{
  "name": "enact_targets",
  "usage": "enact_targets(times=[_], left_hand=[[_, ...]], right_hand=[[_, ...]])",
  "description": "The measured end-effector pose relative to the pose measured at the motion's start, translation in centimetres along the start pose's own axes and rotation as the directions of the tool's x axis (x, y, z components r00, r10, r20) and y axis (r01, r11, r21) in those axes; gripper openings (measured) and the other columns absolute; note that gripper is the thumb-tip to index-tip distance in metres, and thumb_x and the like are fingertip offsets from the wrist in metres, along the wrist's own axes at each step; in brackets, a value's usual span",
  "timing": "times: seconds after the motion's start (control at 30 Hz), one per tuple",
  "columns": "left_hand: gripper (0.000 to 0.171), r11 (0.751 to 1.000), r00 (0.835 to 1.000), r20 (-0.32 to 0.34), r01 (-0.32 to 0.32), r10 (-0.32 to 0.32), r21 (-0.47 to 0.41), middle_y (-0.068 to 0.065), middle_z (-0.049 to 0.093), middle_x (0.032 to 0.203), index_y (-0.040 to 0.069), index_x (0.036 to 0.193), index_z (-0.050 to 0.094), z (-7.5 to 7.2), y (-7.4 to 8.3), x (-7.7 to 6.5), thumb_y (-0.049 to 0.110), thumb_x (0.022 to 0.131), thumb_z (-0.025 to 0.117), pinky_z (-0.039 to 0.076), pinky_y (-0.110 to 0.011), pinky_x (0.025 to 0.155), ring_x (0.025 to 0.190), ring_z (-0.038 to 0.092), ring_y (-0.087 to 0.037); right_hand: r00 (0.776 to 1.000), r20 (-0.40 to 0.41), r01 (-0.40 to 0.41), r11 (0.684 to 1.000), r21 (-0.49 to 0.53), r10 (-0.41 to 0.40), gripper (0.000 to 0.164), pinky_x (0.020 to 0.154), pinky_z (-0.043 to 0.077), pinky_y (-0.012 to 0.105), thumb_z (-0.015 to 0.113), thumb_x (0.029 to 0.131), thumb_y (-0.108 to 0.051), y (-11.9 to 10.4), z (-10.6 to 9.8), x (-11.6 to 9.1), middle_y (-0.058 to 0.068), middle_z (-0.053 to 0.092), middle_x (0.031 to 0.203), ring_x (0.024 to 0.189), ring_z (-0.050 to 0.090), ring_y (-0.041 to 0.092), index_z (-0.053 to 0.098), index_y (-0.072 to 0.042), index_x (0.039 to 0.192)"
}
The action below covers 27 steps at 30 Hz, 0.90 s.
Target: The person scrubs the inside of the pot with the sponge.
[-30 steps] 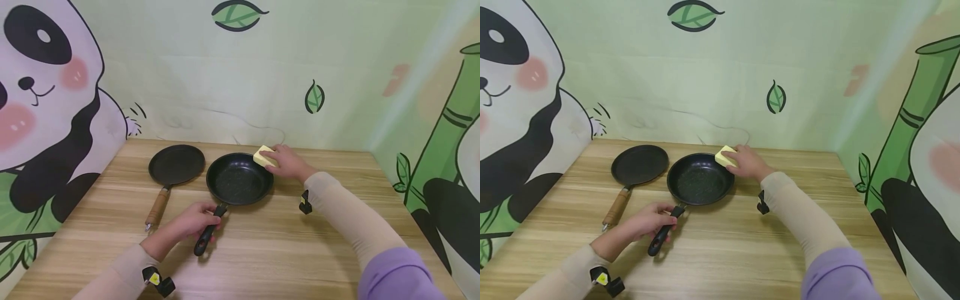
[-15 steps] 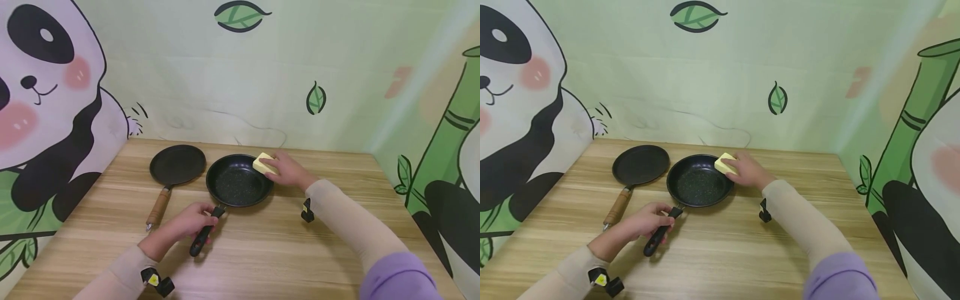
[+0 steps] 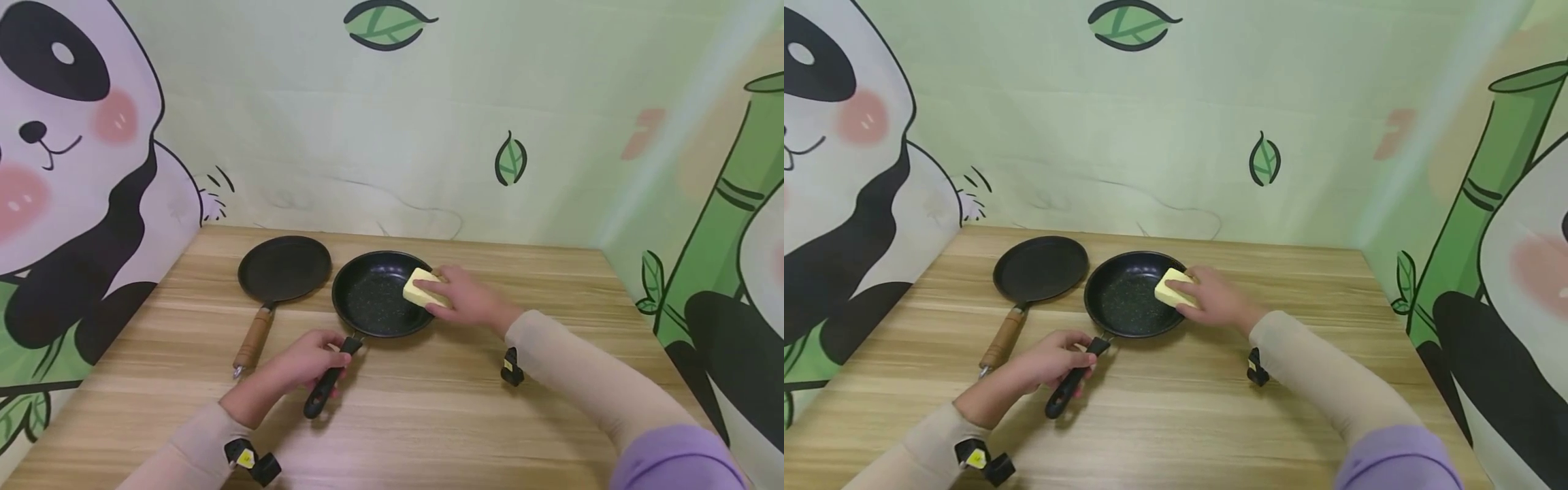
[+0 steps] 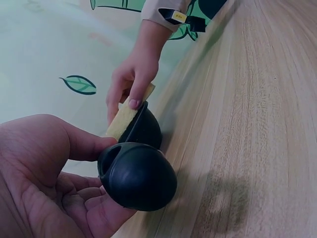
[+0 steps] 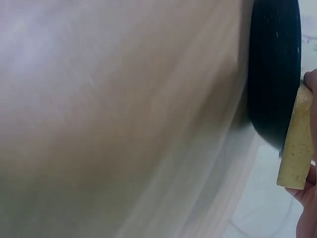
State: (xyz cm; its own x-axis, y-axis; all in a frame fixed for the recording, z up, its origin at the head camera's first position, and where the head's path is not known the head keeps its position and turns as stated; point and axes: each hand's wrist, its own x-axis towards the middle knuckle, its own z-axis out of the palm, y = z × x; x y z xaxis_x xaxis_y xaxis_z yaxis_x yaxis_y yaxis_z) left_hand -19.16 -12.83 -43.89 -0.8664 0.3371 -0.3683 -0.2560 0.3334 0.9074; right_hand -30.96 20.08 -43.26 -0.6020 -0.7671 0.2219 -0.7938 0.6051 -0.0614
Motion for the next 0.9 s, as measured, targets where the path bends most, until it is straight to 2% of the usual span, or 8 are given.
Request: enact_targets(times=[0.27, 0.47, 0.67, 0.9], left_hand=[[0.028, 1.000, 1.000, -0.005, 0.010, -0.010, 0.015, -0.017, 0.062, 0.087, -0.005, 0.125, 0.055, -0.3, 0.3, -0.4, 0.008, 0.100, 0.058, 0.057, -0.038, 0.051, 0.057, 0.066, -0.028], [0.029, 1.000, 1.000, 0.007, 0.009, -0.010, 0.009, -0.015, 0.061, 0.083, -0.005, 0.126, 0.057, -0.4, 0.3, -0.4, 0.007, 0.100, 0.058, 0.056, -0.036, 0.050, 0.056, 0.065, -0.027], [0.028, 1.000, 1.000, 0.011, 0.000, 0.000, 0.022, -0.013, 0.061, 0.080, -0.004, 0.126, 0.062, -0.4, 0.2, -0.5, 0.007, 0.101, 0.058, 0.054, -0.034, 0.048, 0.054, 0.065, -0.025], [0.026, 0.999, 1.000, 0.020, -0.013, 0.012, 0.044, -0.014, 0.061, 0.080, -0.004, 0.122, 0.064, -0.4, 0.3, -0.5, 0.010, 0.100, 0.059, 0.054, -0.033, 0.048, 0.054, 0.065, -0.024]], right_hand=[[0.994, -0.047, 0.095, 0.995, -0.038, -0.097, 0.051, 0.092, 0.050, 0.048, 0.064, 0.097, -0.036, -2.3, 0.6, -0.1, 0.023, 0.057, 0.126, 0.107, 0.057, 0.034, 0.057, -0.020, 0.145], [0.989, -0.032, 0.142, 0.990, -0.020, -0.142, 0.050, 0.090, 0.050, 0.044, 0.061, 0.099, -0.037, -4.1, 0.8, 0.4, 0.018, 0.056, 0.128, 0.106, 0.056, 0.031, 0.056, -0.021, 0.146], [0.990, 0.014, 0.141, 0.990, -0.010, -0.141, 0.049, 0.093, 0.050, 0.041, 0.056, 0.102, -0.041, -6.3, 1.0, 1.4, 0.016, 0.053, 0.133, 0.112, 0.052, 0.028, 0.053, -0.026, 0.149], [0.978, -0.044, 0.199, 0.978, -0.067, -0.202, 0.047, 0.098, 0.047, 0.042, 0.060, 0.100, -0.038, -8.1, 1.7, 3.2, 0.016, 0.055, 0.130, 0.108, 0.054, 0.030, 0.057, -0.026, 0.145]])
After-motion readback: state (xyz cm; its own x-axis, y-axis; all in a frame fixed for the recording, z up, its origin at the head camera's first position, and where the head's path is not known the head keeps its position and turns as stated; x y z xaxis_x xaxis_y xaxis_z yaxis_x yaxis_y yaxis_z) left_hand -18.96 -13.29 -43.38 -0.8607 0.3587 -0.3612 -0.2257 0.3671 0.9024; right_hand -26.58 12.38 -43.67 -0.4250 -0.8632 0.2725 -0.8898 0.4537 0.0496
